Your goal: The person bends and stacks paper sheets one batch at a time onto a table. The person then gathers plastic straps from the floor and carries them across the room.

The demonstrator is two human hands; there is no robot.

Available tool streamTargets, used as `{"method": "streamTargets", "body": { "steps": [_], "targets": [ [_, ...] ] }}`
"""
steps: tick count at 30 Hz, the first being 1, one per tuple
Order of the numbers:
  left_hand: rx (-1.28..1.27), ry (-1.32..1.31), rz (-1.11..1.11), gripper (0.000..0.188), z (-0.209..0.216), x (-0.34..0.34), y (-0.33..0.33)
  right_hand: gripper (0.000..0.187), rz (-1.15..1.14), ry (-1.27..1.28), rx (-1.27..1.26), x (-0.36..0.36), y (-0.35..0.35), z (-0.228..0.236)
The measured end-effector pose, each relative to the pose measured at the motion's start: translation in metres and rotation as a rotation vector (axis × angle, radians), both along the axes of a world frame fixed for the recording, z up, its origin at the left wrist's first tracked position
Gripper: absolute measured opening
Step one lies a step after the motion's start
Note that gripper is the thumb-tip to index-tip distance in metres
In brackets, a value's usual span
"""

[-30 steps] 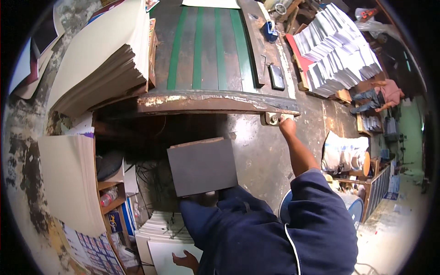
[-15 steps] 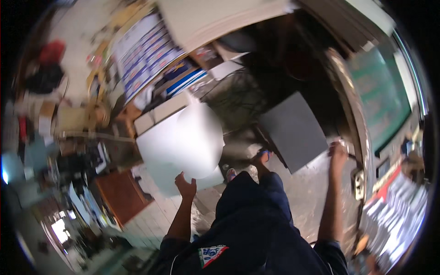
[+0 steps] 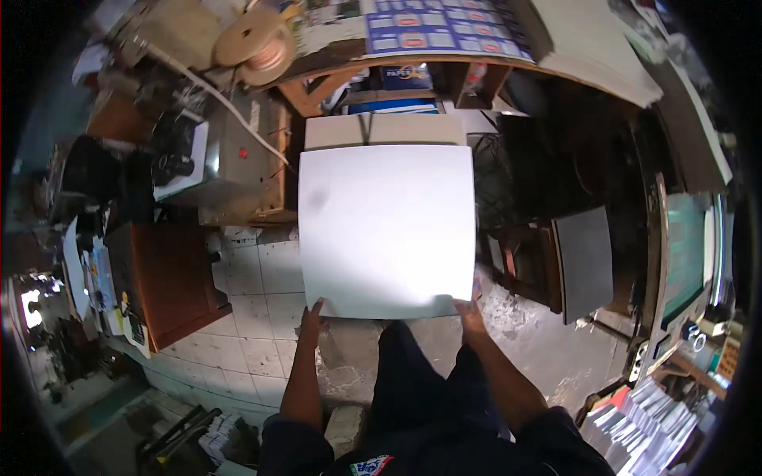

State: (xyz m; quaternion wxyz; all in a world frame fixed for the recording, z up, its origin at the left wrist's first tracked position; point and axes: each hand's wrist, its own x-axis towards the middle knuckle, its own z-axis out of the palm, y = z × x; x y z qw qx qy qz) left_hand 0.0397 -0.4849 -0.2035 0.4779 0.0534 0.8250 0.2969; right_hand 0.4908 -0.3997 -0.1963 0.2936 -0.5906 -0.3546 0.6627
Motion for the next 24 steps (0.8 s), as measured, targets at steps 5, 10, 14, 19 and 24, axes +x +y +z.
{"method": "streamTargets", "body": {
  "steps": [5,10,14,19,24],
  "targets": [
    [0.062,-0.020,-0.227,0.059,0.027,-0.009,-0.006,0.061,-0.043,-0.275,-0.338,-0.008,0.018,0.024],
    [0.328,0.142,-0.047,0.054,-0.005,0.036,-0.019,0.050,0.002,-0.435,-0.245,0.006,0.063,0.052],
    [0.175,0.007,-0.074,0.056,0.025,0.031,0.016,0.055,-0.025,-0.436,-0.194,-0.008,0.090,0.058],
    [0.266,0.150,-0.202,0.054,0.045,0.026,0.065,0.056,-0.120,-0.537,-0.269,0.010,0.107,0.035],
    [0.276,0.554,-0.244,0.048,0.051,0.030,0.055,0.036,0.095,-0.904,0.022,-0.001,0.098,0.039]
  ]
}}
